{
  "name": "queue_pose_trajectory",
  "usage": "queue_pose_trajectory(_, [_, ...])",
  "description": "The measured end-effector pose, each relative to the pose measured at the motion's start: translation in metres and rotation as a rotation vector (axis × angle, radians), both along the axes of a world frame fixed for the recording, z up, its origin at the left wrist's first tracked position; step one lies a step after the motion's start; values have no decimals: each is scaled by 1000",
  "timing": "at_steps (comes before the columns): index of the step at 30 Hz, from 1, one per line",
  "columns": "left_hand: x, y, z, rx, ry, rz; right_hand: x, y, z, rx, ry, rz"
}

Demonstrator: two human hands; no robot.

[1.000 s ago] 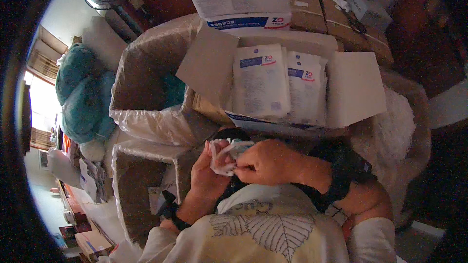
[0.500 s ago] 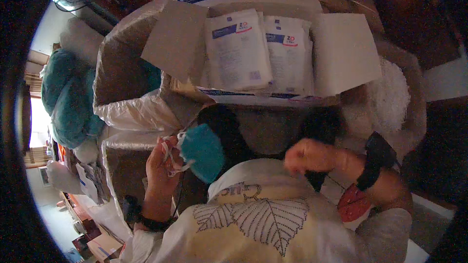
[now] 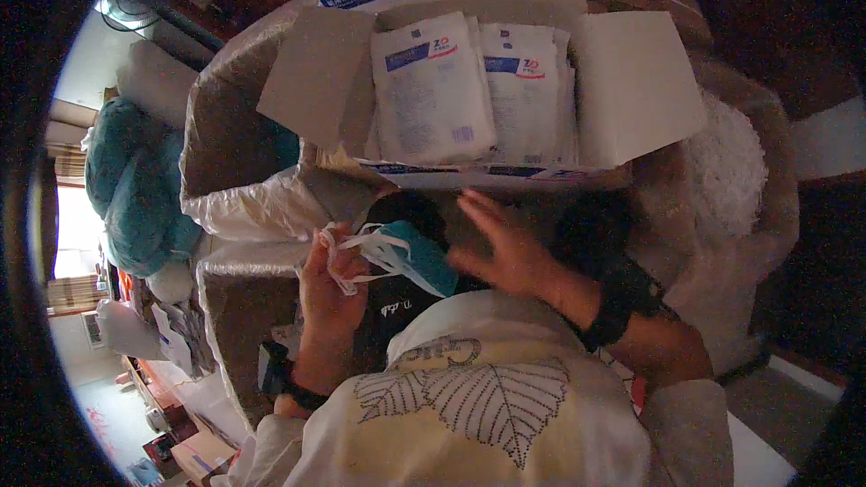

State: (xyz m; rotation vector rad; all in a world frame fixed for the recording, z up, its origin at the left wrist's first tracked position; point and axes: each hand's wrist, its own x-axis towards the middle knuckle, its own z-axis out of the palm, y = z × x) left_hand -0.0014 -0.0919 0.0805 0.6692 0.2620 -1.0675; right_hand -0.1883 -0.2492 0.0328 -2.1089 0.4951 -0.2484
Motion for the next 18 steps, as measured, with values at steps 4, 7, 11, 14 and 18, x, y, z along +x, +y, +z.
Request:
queue_pose_trajectory(4, [-18,-17,18,-142,187,-103,30,26,45,-267,-13,9])
queue_pose_trajectory(7, [-28,-28,31,-246,219,-154,44,32,31,-260,-15,-27])
queue_pose_trajectory(11, [-39,-37,41,-308,306,-135,56,30,26,-132,-266,70])
queue_pose_trajectory(14, [-43,-37,51,-337,334,-93,60,36,19,-99,-378,28])
queue_pose_trajectory(18, [-23,-34,48,-239,146,-159,47,25,18,112,-137,227])
